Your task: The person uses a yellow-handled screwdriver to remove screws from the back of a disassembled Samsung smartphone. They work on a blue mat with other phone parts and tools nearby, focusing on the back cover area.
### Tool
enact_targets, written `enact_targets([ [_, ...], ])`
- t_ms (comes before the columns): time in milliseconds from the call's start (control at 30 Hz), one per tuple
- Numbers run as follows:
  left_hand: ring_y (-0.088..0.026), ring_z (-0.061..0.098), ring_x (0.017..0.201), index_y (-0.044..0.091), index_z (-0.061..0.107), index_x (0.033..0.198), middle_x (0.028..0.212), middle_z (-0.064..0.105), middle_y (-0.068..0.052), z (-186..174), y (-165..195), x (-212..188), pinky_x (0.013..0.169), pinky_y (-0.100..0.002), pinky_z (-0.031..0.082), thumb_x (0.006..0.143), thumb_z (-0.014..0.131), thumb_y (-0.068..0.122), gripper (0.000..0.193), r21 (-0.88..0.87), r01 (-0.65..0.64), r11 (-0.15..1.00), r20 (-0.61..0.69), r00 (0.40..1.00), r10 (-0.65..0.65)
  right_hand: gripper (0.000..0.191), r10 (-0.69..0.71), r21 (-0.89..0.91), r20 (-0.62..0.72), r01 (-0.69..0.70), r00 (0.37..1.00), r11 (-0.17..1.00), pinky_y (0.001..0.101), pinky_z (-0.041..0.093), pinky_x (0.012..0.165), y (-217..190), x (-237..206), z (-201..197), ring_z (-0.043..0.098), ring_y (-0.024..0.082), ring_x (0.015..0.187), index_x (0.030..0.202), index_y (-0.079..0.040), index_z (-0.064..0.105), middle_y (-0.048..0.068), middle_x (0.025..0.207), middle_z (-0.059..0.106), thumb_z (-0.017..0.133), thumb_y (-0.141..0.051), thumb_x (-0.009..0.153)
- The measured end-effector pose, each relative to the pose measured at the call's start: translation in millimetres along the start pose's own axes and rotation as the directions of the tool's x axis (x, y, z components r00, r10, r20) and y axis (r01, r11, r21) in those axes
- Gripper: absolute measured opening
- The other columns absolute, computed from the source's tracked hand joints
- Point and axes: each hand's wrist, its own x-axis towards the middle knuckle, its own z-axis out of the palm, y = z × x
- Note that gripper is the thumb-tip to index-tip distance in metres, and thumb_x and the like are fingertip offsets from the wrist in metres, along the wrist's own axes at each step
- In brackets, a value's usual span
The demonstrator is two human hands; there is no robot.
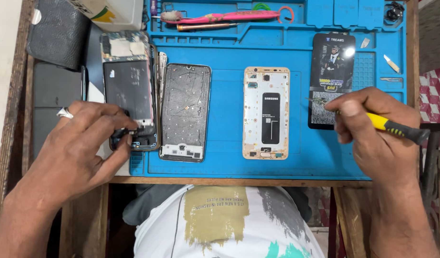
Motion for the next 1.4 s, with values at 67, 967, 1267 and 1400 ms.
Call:
enact_targets([
  [67,-0.029,0.063,0.112,0.011,0.073,0.107,0.114,0.065,-0.009,-5,4,3,0.088,-0.044,0.056,0.079,0.078,0.018,0.029,0.021,-0.010,1.000,0.005,1.000,0.010,0.025,-0.052,0.047,0.046,0.050,0.998,0.998,0.0216,0.051,0.056,-9,6,-1,0.063,0.012,0.061,0.109,0.005,0.069,0.009,0.077,0.066,0.065,-0.019,0.107],
  [967,-0.031,0.061,0.113,0.007,0.071,0.117,0.120,0.064,-0.011,20,155,67,0.089,-0.046,0.052,0.088,0.081,0.031,0.039,-0.329,-0.268,0.906,-0.151,0.962,0.229,0.064,-0.234,0.193,-0.027,0.235,0.972,0.953,0.0256,0.063,0.093,-37,8,-1,0.075,0.019,0.105,0.154,-0.007,0.026,0.017,0.111,0.075,0.067,0.010,0.108],
  [1267,-0.029,0.061,0.112,0.007,0.072,0.113,0.116,0.064,-0.009,19,149,70,0.088,-0.046,0.051,0.088,0.080,0.030,0.035,-0.319,-0.280,0.906,-0.145,0.959,0.245,0.090,-0.343,0.082,-0.039,0.345,0.938,0.935,0.0318,0.068,0.094,-44,15,10,0.074,0.023,0.107,0.160,-0.014,0.002,0.023,0.148,0.046,0.067,0.015,0.103],
  [1400,-0.028,0.061,0.112,0.008,0.073,0.111,0.115,0.064,-0.008,19,149,71,0.088,-0.046,0.051,0.089,0.080,0.031,0.032,-0.306,-0.272,0.912,-0.132,0.961,0.243,0.089,-0.410,0.027,-0.041,0.411,0.911,0.911,0.0298,0.068,0.091,-41,15,10,0.075,0.023,0.107,0.158,-0.016,0.003,0.018,0.134,0.061,0.067,0.015,0.104],
])
